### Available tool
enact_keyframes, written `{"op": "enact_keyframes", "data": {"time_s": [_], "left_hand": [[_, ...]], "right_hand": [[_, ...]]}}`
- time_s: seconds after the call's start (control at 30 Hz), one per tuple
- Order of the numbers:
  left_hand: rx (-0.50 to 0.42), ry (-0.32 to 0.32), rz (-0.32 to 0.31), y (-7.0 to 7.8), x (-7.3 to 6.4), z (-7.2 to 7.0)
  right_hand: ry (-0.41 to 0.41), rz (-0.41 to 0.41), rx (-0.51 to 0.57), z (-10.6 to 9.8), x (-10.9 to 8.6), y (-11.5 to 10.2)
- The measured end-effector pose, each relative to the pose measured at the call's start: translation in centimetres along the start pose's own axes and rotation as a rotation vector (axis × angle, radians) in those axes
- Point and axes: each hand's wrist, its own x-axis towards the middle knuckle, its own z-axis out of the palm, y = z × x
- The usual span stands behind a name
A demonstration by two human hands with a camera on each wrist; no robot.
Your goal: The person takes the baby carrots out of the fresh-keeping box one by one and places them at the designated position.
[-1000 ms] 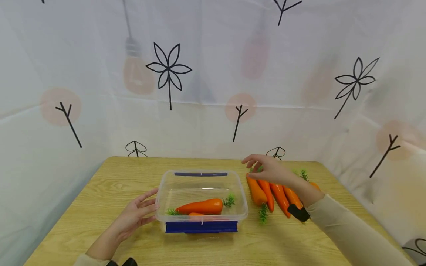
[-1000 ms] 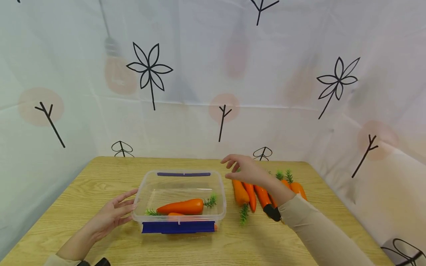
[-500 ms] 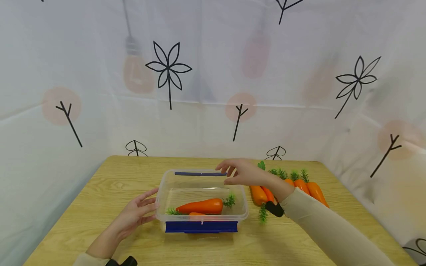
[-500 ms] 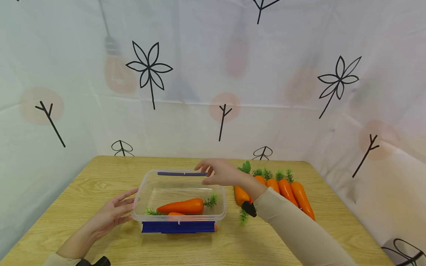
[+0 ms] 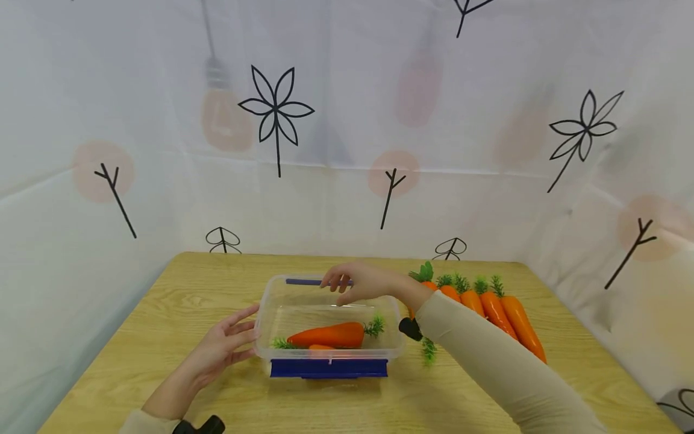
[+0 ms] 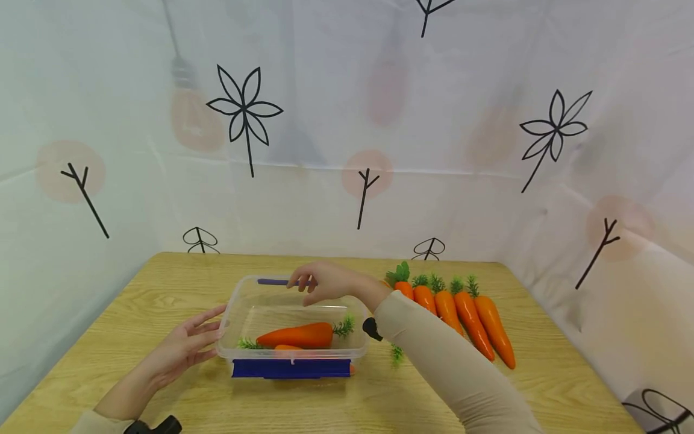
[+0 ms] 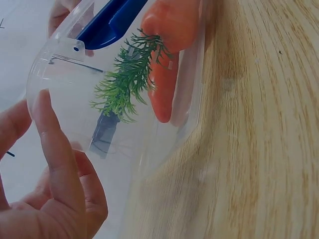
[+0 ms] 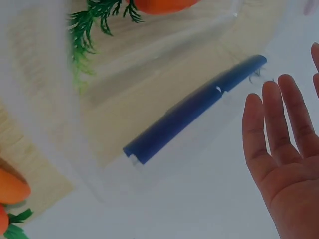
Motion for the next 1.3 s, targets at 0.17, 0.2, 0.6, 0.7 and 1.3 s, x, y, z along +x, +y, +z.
{"op": "enact_keyframes", "data": {"time_s": [0.17, 0.2, 0.6, 0.7, 1.3], "left_hand": [[0.003, 0.007, 0.002, 0.2, -0.1, 0.1], [0.002, 0.007, 0.002, 0.2, -0.1, 0.1], [-0.009, 0.007, 0.005, 0.0, 0.0, 0.0], [-0.011, 0.002, 0.007, 0.0, 0.0, 0.0], [-0.01, 0.011, -0.003, 0.2, -0.1, 0.2]], "right_hand": [[-0.087, 0.008, 0.02, 0.8, 1.7, 0.2], [-0.113, 0.015, 0.025, 1.0, 2.0, 0.3], [-0.443, 0.139, 0.029, 3.3, 4.3, 0.7], [-0.516, 0.143, 0.035, 3.9, 4.5, 0.7], [-0.461, 0.229, -0.088, 4.1, 3.9, 1.1]]}}
